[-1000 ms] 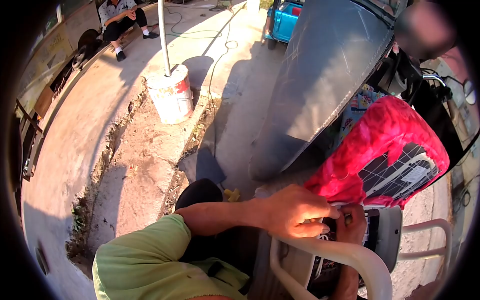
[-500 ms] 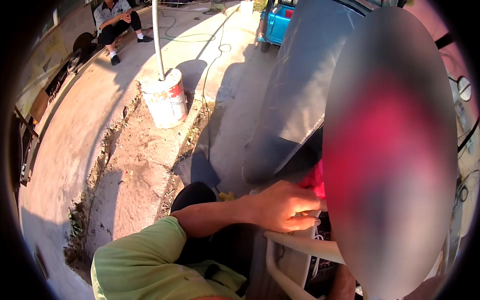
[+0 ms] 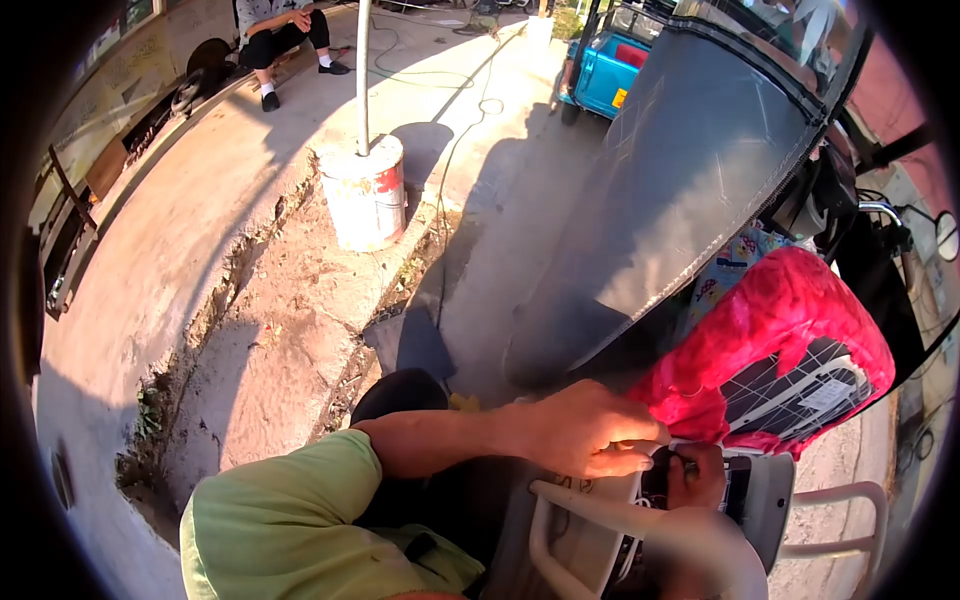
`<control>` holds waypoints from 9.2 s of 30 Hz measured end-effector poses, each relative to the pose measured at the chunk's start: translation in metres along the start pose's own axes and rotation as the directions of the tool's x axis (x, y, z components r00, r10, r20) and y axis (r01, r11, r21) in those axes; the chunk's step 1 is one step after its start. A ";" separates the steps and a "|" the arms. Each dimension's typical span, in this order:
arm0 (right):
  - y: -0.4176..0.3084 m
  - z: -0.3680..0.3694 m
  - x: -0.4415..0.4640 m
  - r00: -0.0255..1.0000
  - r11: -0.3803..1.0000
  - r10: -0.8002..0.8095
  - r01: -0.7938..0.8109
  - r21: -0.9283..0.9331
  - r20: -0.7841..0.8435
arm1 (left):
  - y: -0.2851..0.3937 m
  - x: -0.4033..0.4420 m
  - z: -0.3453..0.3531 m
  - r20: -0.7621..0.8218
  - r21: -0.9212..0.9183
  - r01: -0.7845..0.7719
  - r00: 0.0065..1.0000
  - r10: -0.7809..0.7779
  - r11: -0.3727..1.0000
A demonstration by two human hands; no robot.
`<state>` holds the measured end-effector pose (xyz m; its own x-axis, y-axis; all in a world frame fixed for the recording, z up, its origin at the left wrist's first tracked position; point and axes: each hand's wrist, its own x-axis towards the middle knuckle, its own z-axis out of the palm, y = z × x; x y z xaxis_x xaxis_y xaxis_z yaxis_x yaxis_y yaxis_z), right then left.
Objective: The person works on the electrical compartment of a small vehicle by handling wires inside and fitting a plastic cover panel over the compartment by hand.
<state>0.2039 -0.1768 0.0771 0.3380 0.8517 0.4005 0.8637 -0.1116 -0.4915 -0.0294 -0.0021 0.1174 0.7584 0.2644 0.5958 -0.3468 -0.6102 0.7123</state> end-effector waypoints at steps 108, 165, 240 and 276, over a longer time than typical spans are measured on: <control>-0.052 -0.075 0.054 0.897 0.561 0.040 0.345 0.753 -0.441 | -0.067 -0.027 0.084 0.011 0.103 -0.176 0.984 0.176 0.979; -0.111 -0.109 0.054 0.998 0.985 0.057 -0.052 -0.165 0.023 | -0.068 -0.029 0.084 0.039 0.077 -0.157 0.987 0.155 0.985; -0.085 -0.113 0.054 0.993 0.936 0.118 -0.121 -0.329 -0.030 | -0.071 -0.028 0.083 0.066 0.044 -0.137 0.989 0.134 0.990; -0.042 -0.064 0.079 0.952 0.305 -0.305 0.104 0.947 -0.006 | -0.072 -0.029 0.081 0.065 0.052 -0.148 0.987 0.145 0.988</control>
<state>0.2184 -0.1372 0.1786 0.0610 0.8420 0.5361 -0.0557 0.5391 -0.8404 0.0183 -0.0265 0.0190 0.7343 0.1240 0.6674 -0.4266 -0.6805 0.5958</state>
